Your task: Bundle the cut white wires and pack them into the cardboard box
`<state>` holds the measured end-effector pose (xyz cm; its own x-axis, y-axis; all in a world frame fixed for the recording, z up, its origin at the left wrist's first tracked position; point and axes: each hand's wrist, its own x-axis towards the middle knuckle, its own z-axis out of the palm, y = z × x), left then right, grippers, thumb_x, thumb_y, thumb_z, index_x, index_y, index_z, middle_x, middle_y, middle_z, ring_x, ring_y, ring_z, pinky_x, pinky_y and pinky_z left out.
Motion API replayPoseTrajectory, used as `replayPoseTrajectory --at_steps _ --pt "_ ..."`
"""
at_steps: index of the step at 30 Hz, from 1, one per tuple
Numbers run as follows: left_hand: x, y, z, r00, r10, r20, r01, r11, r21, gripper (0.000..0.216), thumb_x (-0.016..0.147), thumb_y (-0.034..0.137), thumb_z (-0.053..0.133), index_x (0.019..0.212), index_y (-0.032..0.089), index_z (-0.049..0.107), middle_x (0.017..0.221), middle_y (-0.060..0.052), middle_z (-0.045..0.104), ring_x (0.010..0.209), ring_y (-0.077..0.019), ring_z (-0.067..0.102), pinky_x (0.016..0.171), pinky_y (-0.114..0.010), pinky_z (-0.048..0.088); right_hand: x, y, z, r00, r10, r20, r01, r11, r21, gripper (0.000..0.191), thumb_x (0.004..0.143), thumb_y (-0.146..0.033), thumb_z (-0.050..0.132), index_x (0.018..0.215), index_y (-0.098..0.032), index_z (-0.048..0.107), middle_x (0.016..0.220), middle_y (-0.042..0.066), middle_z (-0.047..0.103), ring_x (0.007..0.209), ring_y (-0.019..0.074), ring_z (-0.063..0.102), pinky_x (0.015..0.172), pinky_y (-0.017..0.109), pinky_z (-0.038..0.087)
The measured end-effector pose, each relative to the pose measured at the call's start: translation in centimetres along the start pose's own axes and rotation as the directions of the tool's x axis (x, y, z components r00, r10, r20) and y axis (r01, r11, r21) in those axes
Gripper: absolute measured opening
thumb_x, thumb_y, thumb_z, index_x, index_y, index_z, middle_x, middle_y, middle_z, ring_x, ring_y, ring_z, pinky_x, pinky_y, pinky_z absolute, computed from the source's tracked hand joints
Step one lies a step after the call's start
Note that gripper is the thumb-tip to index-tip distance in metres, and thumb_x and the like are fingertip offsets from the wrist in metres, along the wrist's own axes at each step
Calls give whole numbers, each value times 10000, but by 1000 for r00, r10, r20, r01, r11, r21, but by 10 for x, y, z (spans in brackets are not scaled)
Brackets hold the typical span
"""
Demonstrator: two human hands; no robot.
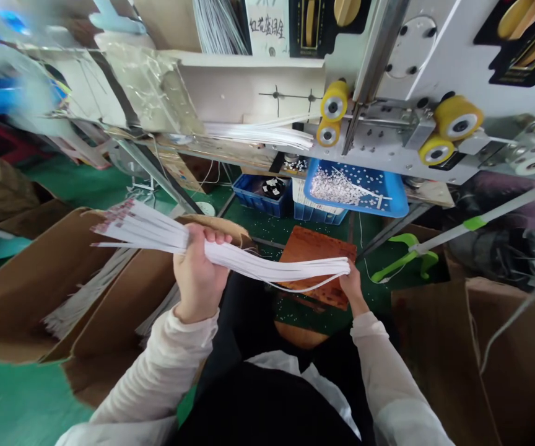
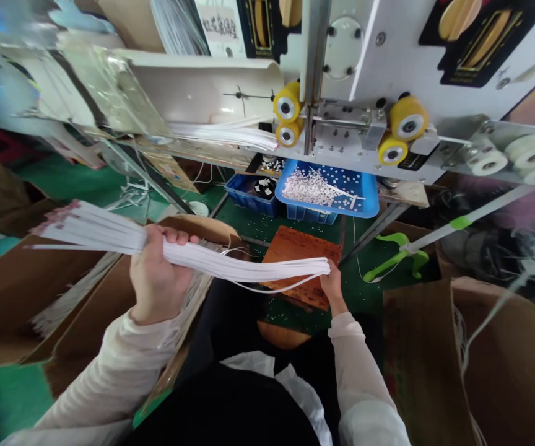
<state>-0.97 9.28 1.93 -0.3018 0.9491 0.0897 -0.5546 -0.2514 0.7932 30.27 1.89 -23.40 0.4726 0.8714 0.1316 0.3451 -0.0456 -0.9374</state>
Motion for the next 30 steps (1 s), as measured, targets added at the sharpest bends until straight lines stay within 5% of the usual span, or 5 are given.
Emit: replayPoseTrajectory --at_steps 14,20,24,27,30 --pt "-12 -3 -5 999 31 10 -31 999 -11 355 756 367 814 688 183 518 625 43 463 609 -97 473 657 -255 512 -4 -3 5 996 65 59 -73 988 134 311 719 -321 585 967 -159 679 1031 110 744 1017 251 675 965 385 512" --pt "-10 7 -18 996 -63 -68 56 992 -110 286 846 334 725 721 188 514 650 50 446 596 -81 468 672 -252 514 -14 -45 10 975 176 133 -207 936 283 381 865 -515 511 1057 -194 586 1024 114 744 977 255 722 853 401 577" --pt "3 29 -54 975 -114 -193 78 979 -188 226 880 254 659 724 201 504 630 49 476 590 -89 483 704 -277 533 -19 -89 -15 929 187 319 -271 931 244 421 859 -588 550 939 -181 624 928 129 755 942 298 729 843 435 573" --pt "7 49 -107 948 -83 -306 54 993 -102 205 873 248 649 737 203 502 620 59 503 600 -92 521 757 -297 544 -18 -130 -46 891 107 442 -24 982 -189 266 868 -408 561 904 -170 675 931 122 756 948 293 717 832 386 537" --pt "-5 73 -167 955 0 -295 35 993 114 261 869 344 664 721 204 499 577 66 507 582 -101 532 738 -305 541 -23 -173 -66 797 75 599 398 681 -615 124 823 -170 544 849 -186 664 856 95 739 855 267 714 713 311 478"
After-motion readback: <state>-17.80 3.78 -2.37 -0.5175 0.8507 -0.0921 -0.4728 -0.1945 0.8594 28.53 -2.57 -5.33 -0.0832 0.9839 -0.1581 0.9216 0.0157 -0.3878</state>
